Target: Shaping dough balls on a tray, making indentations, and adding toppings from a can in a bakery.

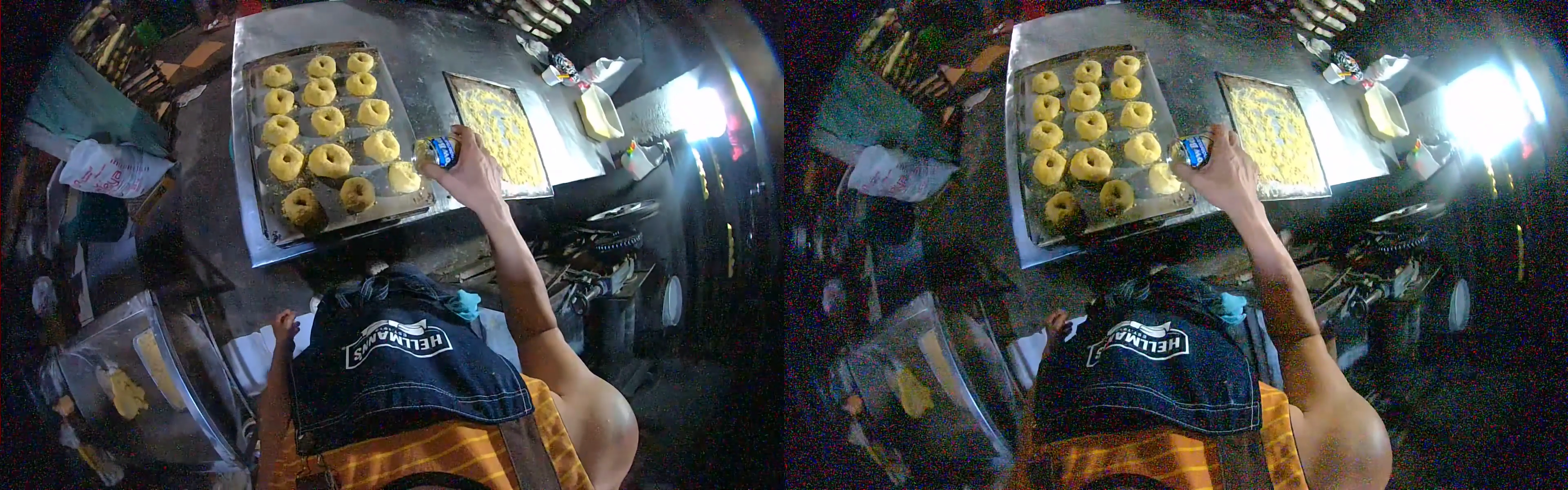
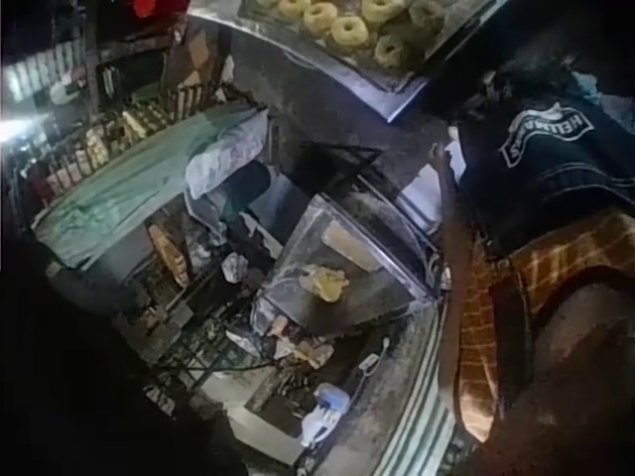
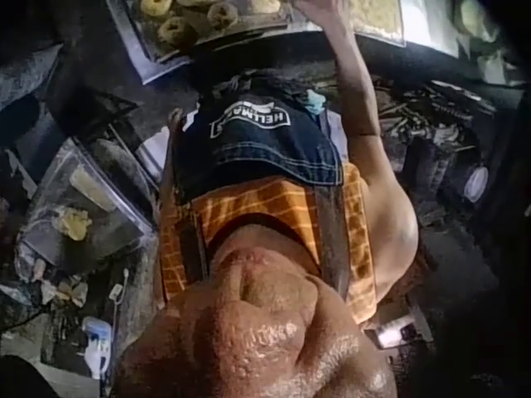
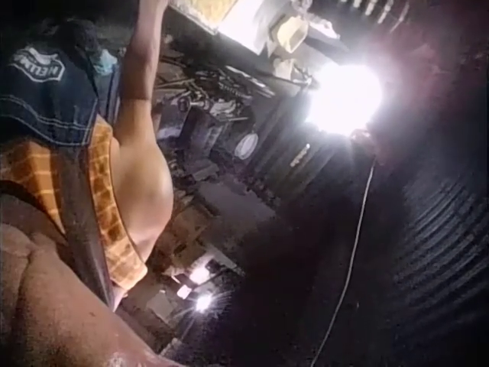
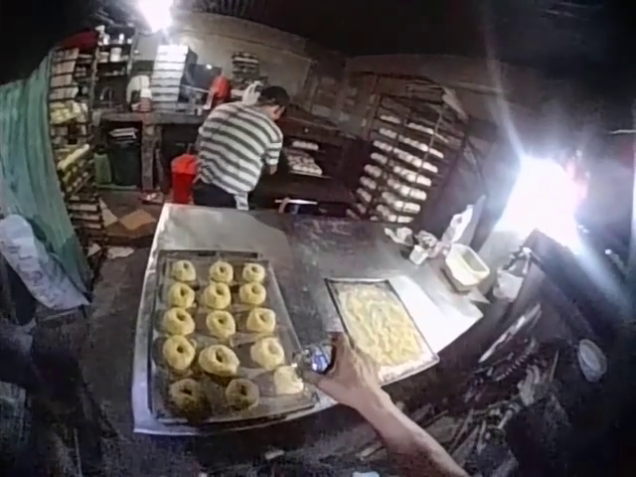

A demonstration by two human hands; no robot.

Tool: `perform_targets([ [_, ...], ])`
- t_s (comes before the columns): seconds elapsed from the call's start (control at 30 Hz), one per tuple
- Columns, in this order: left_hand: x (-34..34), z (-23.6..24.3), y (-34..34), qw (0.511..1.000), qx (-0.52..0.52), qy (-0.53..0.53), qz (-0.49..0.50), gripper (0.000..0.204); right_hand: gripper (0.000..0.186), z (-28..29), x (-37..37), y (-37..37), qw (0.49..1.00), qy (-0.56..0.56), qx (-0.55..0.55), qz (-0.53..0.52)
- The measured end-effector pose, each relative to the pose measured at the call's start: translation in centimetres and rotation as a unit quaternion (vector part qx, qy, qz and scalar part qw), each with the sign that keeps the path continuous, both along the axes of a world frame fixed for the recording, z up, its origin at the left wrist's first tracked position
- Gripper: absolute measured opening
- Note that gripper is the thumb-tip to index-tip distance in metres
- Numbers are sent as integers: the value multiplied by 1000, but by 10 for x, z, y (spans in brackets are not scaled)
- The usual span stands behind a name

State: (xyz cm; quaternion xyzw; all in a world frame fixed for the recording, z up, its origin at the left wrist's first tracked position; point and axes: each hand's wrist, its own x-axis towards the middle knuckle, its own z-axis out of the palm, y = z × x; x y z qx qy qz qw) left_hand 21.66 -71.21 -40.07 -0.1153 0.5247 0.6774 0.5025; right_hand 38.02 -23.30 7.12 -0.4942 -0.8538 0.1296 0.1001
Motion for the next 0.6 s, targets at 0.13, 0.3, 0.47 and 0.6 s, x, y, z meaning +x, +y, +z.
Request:
perform_targets([
  [0.13,28,23,18,972,-208,105,-40,27,90,2,9,2,999,13,31,-12],
  [0.3,45,-40,-60,846,-60,499,-179,42,85,-20,8,23,998,53,-3,14],
  [0.47,66,-12,-47,953,-286,92,-48,44,57,-55,30,47,856,324,-393,-88],
  [0.6,72,28,-31,967,-219,129,8,43,38,-60,39,48,779,370,-499,-87],
])
